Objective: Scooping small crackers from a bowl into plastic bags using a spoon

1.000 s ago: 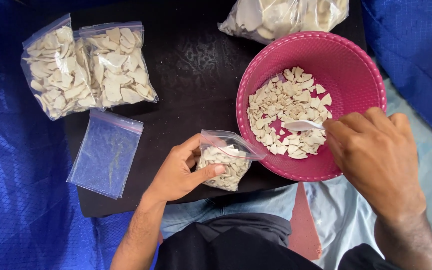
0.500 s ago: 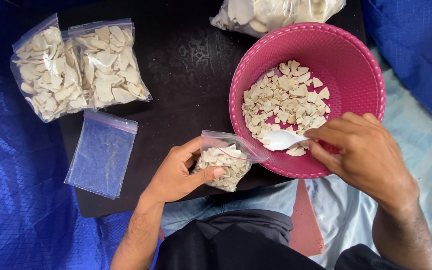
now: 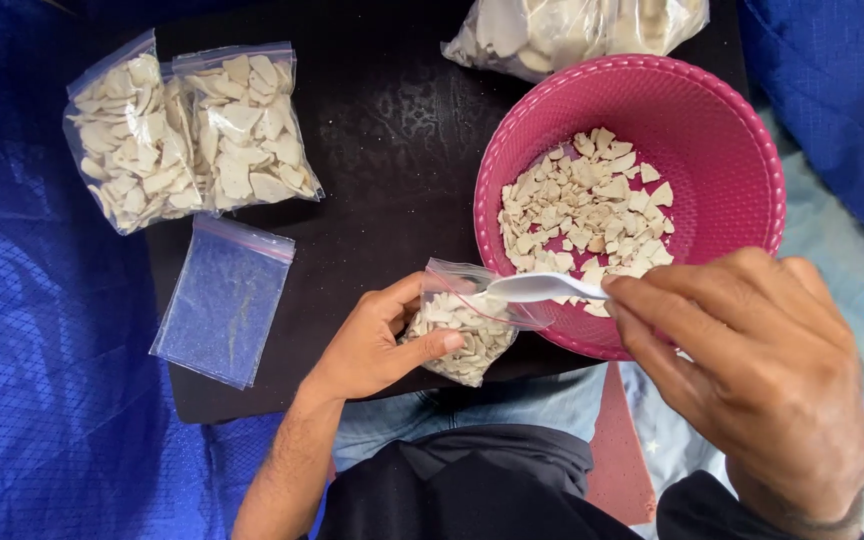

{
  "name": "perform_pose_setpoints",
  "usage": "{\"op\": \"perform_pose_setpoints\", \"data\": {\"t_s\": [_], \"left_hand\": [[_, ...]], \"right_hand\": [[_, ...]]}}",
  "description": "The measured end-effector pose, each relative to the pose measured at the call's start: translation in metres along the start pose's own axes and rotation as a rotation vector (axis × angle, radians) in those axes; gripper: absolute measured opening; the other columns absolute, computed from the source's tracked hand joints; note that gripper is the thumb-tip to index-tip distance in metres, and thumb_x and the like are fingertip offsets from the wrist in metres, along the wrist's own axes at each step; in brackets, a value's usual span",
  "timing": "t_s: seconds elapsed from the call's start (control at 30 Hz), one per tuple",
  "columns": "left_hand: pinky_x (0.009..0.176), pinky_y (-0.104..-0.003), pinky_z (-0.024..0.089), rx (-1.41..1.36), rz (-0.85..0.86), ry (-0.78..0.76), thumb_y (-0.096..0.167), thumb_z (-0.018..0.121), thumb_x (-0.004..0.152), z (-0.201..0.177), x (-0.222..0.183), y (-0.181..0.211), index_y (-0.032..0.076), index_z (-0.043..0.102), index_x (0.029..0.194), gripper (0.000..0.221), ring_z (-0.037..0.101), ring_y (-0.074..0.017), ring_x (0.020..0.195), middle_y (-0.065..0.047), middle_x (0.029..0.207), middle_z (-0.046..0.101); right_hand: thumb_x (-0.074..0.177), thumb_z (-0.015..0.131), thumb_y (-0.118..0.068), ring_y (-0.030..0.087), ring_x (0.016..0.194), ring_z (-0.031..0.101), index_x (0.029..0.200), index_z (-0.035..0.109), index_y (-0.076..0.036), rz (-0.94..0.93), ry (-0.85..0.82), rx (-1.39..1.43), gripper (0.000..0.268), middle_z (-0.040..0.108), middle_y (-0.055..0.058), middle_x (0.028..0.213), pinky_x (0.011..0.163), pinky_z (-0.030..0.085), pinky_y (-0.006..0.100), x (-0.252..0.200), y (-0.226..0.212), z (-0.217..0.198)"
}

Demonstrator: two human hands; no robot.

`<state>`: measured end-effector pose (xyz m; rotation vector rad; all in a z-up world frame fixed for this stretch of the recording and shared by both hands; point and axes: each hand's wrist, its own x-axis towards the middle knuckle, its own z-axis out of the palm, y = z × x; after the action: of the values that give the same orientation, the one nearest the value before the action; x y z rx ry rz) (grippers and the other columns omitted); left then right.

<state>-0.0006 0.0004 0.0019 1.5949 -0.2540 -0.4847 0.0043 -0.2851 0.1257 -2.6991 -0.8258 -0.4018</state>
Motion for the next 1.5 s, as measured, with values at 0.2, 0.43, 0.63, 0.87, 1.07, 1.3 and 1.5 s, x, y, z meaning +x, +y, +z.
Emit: {"op": "perform_pose_setpoints", "data": {"t_s": [0.2,0.43,0.63,0.87,1.07,1.3,1.5], "left_hand": [[0.084,-0.022,0.053,-0.072,-0.013,0.01,0.02,0.077,0.091,0.001,-0.002,0.001,0.009,0.068,0.128,0.04,0.063,-0.0064,0.091,0.002,0.107,0.073],[0.076,-0.022,0.052,-0.024,-0.037,0.04,0.021,0.078,0.09,0.0,-0.004,0.0,0.009,0.069,0.125,0.038,0.061,-0.006,0.083,0.002,0.098,0.072],[0.078,-0.023,0.055,-0.054,-0.043,0.018,0.022,0.077,0.09,0.001,-0.004,0.002,0.009,0.068,0.125,0.038,0.065,-0.0085,0.086,-0.001,0.101,0.073],[0.088,-0.025,0.057,-0.091,-0.006,-0.006,0.02,0.078,0.089,0.001,-0.004,0.007,0.01,0.065,0.127,0.041,0.069,-0.0118,0.1,-0.004,0.113,0.074],[0.088,-0.025,0.057,-0.086,0.008,-0.003,0.021,0.078,0.09,0.003,-0.005,0.004,0.01,0.065,0.128,0.042,0.069,-0.0112,0.1,-0.003,0.113,0.073],[0.091,-0.024,0.057,-0.115,0.027,-0.011,0.019,0.079,0.089,0.003,-0.01,0.001,0.009,0.062,0.133,0.048,0.069,-0.0108,0.101,-0.002,0.113,0.073],[0.093,-0.025,0.054,-0.271,0.041,0.09,0.02,0.077,0.09,0.007,-0.016,-0.012,0.006,0.062,0.138,0.052,0.064,-0.0093,0.101,-0.001,0.115,0.07]], "right_hand": [[0.109,0.078,-0.041,0.02,0.091,0.064,0.111,0.079,-0.031,0.095,-0.137,-0.504,0.01,0.072,-0.011,0.098,0.083,0.043,0.036,-0.029,0.039,0.019],[0.109,0.064,-0.044,0.019,0.087,0.063,0.085,0.065,-0.033,0.146,-0.302,-0.659,0.027,0.065,-0.009,0.084,0.079,0.043,0.036,-0.042,0.061,0.055],[0.098,0.067,-0.043,0.024,0.082,0.065,0.101,0.077,-0.03,0.178,-0.337,-0.28,0.017,0.074,-0.003,0.087,0.075,0.046,0.04,-0.037,0.066,0.059],[0.091,0.073,-0.035,0.025,0.087,0.069,0.102,0.08,-0.019,0.265,-0.355,-0.011,0.021,0.078,0.001,0.095,0.078,0.049,0.043,-0.031,0.065,0.047],[0.099,0.081,-0.021,0.022,0.091,0.066,0.106,0.079,-0.018,0.134,-0.08,-0.053,0.008,0.077,-0.002,0.1,0.083,0.044,0.037,-0.018,0.028,0.008],[0.1,0.088,-0.011,0.022,0.087,0.064,0.106,0.08,-0.008,0.011,0.065,-0.072,0.011,0.079,0.005,0.104,0.076,0.041,0.036,-0.002,-0.008,0.002],[0.096,0.075,-0.026,0.028,0.085,0.064,0.117,0.078,-0.017,0.255,-0.152,-0.199,0.023,0.074,0.003,0.094,0.082,0.05,0.044,-0.051,0.025,0.029]]}}
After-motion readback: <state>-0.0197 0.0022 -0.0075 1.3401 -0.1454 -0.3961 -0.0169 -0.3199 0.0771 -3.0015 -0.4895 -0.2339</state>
